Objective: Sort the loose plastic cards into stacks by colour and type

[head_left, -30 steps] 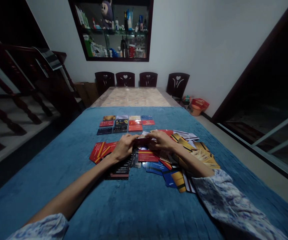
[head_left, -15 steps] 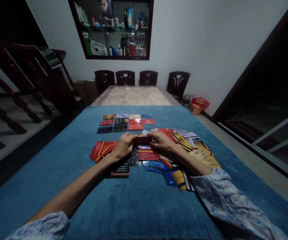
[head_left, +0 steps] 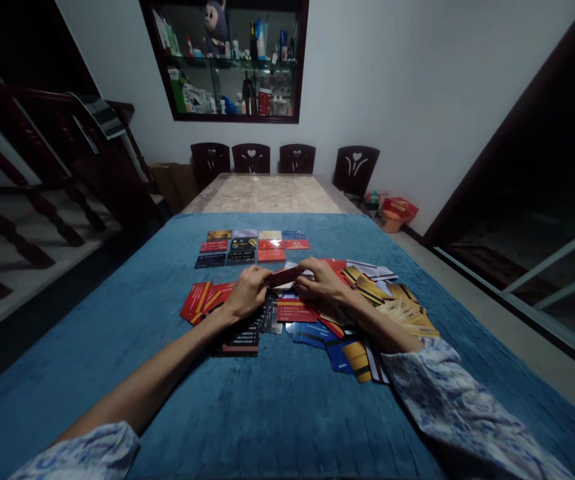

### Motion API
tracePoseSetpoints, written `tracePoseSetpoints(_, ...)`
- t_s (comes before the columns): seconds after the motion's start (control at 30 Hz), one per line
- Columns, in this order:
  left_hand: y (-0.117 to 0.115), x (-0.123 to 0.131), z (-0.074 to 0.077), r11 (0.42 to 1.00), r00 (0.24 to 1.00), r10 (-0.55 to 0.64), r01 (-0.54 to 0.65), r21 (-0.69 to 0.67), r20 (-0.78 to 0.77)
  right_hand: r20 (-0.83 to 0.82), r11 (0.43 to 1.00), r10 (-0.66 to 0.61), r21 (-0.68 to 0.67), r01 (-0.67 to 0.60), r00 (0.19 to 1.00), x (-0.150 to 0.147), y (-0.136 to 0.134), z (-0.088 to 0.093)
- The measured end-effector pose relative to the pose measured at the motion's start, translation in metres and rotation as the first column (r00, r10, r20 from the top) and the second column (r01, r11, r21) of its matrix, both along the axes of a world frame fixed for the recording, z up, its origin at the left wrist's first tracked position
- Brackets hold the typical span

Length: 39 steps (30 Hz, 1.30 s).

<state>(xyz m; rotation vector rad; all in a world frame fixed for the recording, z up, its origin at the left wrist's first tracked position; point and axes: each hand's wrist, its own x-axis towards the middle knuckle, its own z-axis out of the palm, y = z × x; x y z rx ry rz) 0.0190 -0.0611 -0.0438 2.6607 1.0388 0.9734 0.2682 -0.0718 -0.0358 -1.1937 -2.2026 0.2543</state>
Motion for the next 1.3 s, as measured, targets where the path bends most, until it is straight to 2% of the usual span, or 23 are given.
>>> tracePoseSetpoints(0.17, -0.001, 0.0, 0.001, 1.0, 1.0, -0.016, 0.016, 0.006, -0.001, -0.147, 1.0, -0.006, 0.02, 0.009, 0.989, -0.006, -0.002, -0.001)
tracePoseSetpoints(0.3, -0.001, 0.001, 0.001, 0.999, 1.0, -0.031, 0.031, 0.017, -0.006, -0.176, 0.99, 0.018, 0.143, 0.007, 0.984, -0.009, -0.003, 0.002)
tracePoseSetpoints(0.47, -0.002, 0.002, 0.001, 0.999, 0.999, -0.037, 0.036, 0.033, 0.026, -0.004, 0.945, -0.03, 0.325, 0.03, 1.0, -0.009, -0.004, 0.006)
tracePoseSetpoints(0.6, -0.008, 0.004, 0.005, 0.998, 0.997, -0.034, 0.031, 0.049, 0.062, 0.172, 0.916, -0.115, 0.399, 0.038, 0.978, -0.009, -0.004, 0.008)
tracePoseSetpoints(0.8, -0.018, 0.008, 0.011, 0.995, 0.994, -0.043, 0.034, 0.09, 0.1, 0.262, 0.897, -0.091, 0.441, -0.036, 0.961, -0.014, -0.007, 0.008)
tracePoseSetpoints(0.93, -0.018, 0.009, 0.008, 0.994, 0.996, -0.06, 0.053, 0.091, 0.069, 0.275, 0.885, -0.039, 0.456, -0.095, 0.961, -0.018, -0.011, 0.01)
tracePoseSetpoints(1.1, -0.015, 0.01, 0.002, 0.996, 0.997, -0.055, 0.051, 0.078, 0.047, 0.267, 0.889, -0.013, 0.445, -0.111, 0.964, -0.02, -0.013, 0.01)
tracePoseSetpoints(1.3, -0.012, 0.008, 0.002, 1.0, 1.0, -0.009, 0.009, 0.018, 0.02, 0.256, 0.899, 0.009, 0.421, -0.119, 0.967, -0.015, -0.01, 0.0)
